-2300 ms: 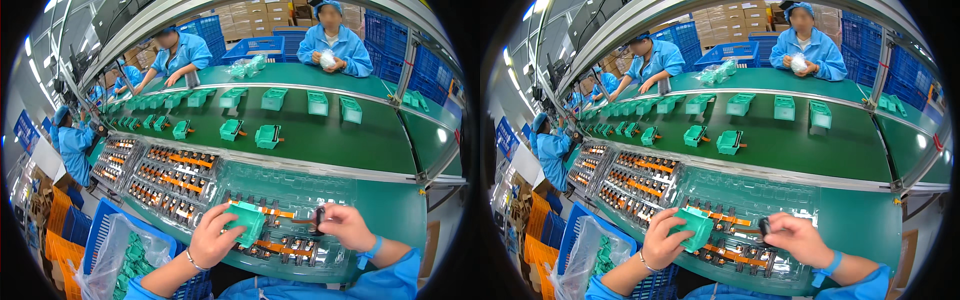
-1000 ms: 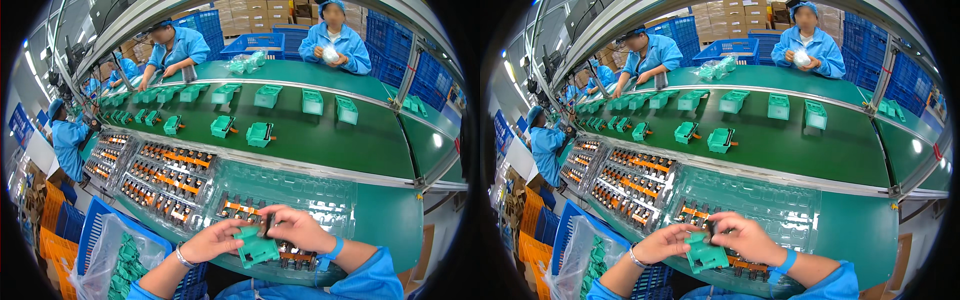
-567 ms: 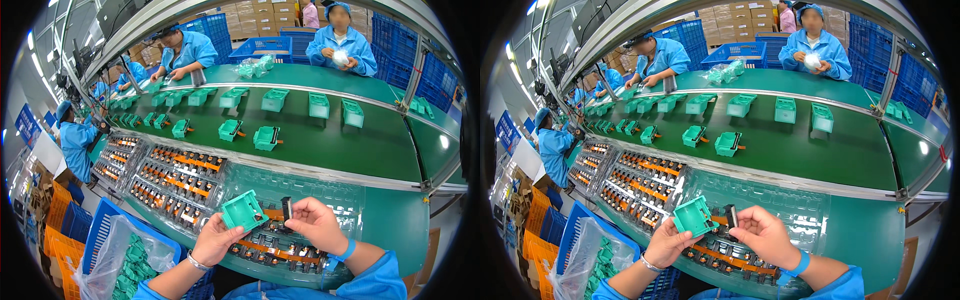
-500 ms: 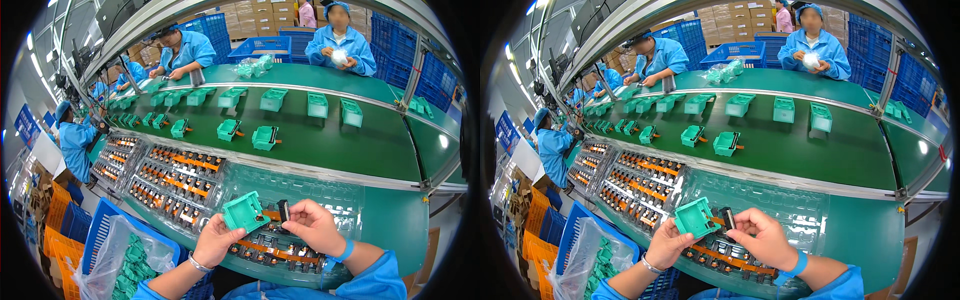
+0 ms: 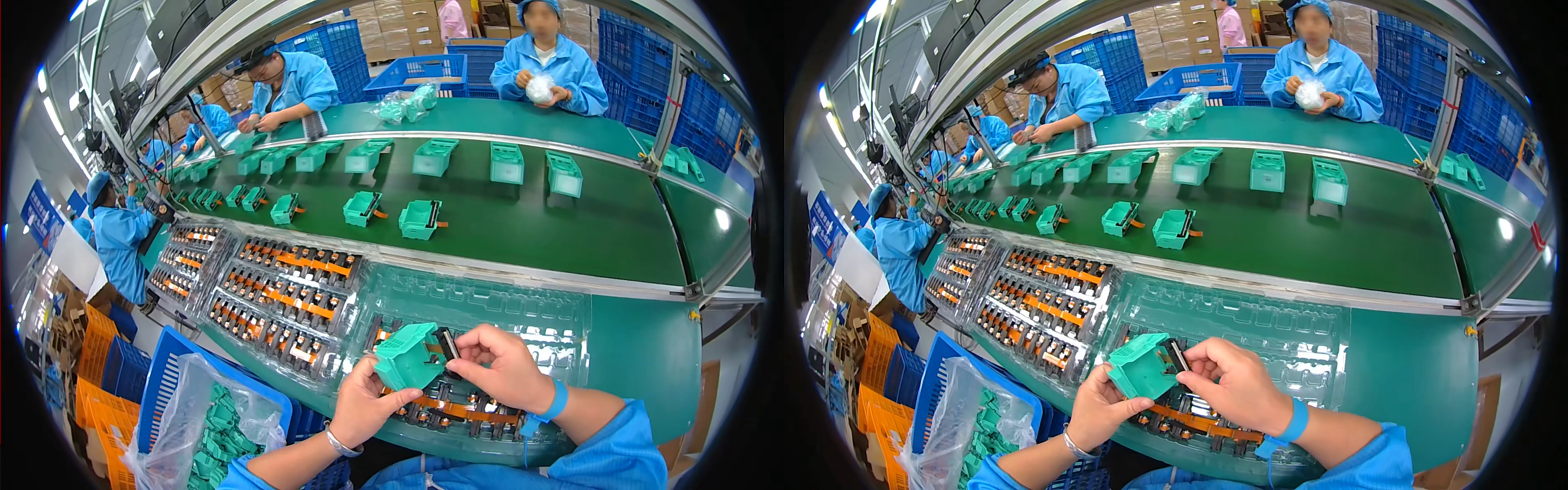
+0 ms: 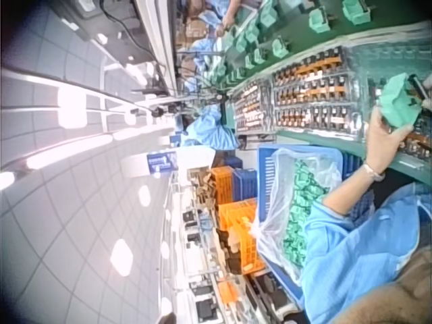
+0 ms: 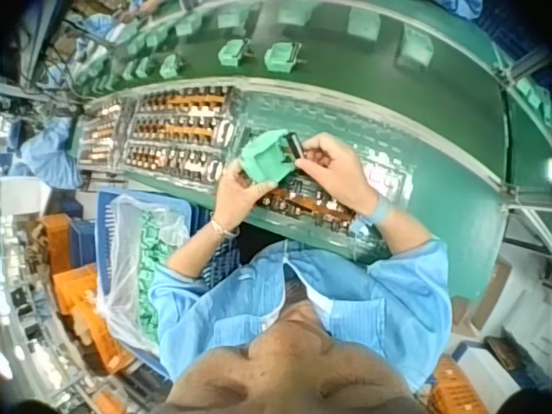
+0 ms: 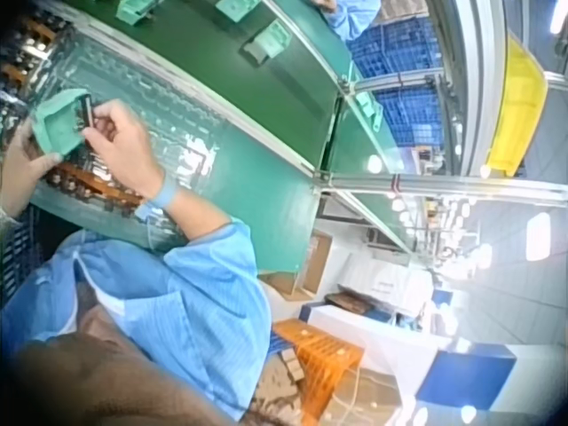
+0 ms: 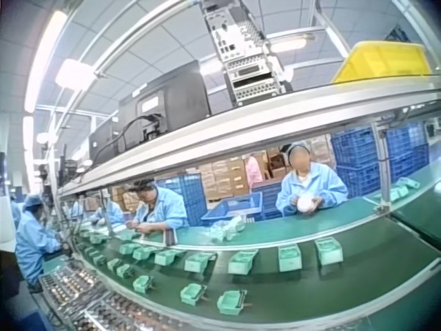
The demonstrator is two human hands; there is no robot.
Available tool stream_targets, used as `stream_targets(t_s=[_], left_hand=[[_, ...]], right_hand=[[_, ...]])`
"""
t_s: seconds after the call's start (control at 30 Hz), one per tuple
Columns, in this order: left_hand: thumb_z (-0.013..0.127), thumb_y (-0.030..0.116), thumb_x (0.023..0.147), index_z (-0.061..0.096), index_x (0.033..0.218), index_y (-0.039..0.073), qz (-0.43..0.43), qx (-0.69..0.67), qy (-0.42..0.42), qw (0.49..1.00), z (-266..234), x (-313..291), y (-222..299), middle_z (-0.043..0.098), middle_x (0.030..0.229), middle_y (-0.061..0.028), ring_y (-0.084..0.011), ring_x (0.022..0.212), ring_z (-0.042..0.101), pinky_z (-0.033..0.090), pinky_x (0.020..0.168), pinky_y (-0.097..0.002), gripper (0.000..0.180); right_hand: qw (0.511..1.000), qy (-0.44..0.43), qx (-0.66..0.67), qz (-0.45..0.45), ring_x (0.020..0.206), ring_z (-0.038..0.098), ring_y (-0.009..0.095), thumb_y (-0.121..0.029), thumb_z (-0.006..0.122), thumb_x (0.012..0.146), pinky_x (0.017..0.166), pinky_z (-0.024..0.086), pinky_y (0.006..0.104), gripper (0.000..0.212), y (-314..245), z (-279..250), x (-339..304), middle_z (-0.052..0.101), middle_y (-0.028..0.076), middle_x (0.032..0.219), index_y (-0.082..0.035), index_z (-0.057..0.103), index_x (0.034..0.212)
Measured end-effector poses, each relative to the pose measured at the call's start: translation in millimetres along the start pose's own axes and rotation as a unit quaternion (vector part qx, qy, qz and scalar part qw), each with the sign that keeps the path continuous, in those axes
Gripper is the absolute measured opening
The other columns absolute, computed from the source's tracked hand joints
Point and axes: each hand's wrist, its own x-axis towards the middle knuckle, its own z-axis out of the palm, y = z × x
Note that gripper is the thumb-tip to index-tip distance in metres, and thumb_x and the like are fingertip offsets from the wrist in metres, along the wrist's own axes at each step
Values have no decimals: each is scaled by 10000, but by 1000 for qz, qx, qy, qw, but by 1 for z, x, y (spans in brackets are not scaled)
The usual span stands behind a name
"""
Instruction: The person assembles electronic components into green plastic housings by hand.
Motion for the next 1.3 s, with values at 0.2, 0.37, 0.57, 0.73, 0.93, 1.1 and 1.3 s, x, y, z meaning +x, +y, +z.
stream_targets(t_s=[0.2, 0.37, 0.57, 0.73, 0.93, 1.1, 1.3], left_hand=[[717, -6, 732, 428, 1119, -43, 11, -7, -16, 1000, 5, -2, 0, 519, 1142, -123, -181, 1054, 539, 457, 903, -316, 484], [719, -4, 732, 429, 1113, -45, -29, -14, -26, 999, 4, -3, 0, 523, 1132, -107, -182, 1038, 549, 463, 896, -323, 481], [736, 11, 719, 466, 1002, -27, 53, 62, -22, 996, 10, -4, -11, 500, 1075, -88, -181, 1033, 548, 470, 889, -309, 392], [740, 5, 711, 475, 935, -3, 65, 70, -35, 995, 21, -7, -3, 484, 1085, -87, -180, 1035, 545, 471, 893, -312, 347], [739, -5, 707, 486, 964, 0, 76, 52, -42, 995, 26, -9, -10, 472, 1117, -87, -180, 1044, 538, 462, 906, -309, 360], [751, 12, 699, 456, 1026, 4, 142, 150, -68, 976, 22, -8, -16, 445, 1165, -103, -177, 1093, 488, 429, 926, -311, 441], [778, 91, 686, 374, 1186, 9, 117, 75, -20, 990, 25, -13, -10, 456, 1165, -123, -194, 1112, 460, 402, 927, -332, 648]], right_hand=[[997, -21, 47, 48, 674, 546, 73, -59, 674, 786, 601, 466, 223, 173, 16, -2, 4, 573, 27, 768, -2, 564, 908], [991, -43, 102, 75, 728, 556, 78, -36, 657, 797, 658, 481, 223, 163, 22, -5, 4, 576, 39, 804, 5, 550, 913], [985, -37, 147, 78, 722, 556, 76, -61, 675, 786, 636, 477, 226, 182, 23, -4, 2, 585, 46, 807, 3, 544, 896], [988, -76, 85, 106, 679, 550, 65, -77, 695, 771, 602, 462, 217, 194, 20, -11, -2, 583, 29, 759, -6, 545, 873], [991, -68, 73, 86, 666, 549, 60, -67, 695, 765, 591, 458, 211, 186, 24, -15, -6, 574, 23, 743, -9, 545, 858], [998, -39, 42, -3, 692, 565, 81, -55, 699, 752, 595, 466, 223, 176, 22, -15, -8, 575, 46, 768, -12, 558, 847], [938, 11, -190, -290, 685, 575, 243, 31, 730, 607, 592, 476, 299, 233, 1, -9, -9, 596, 91, 801, -48, 583, 769]])
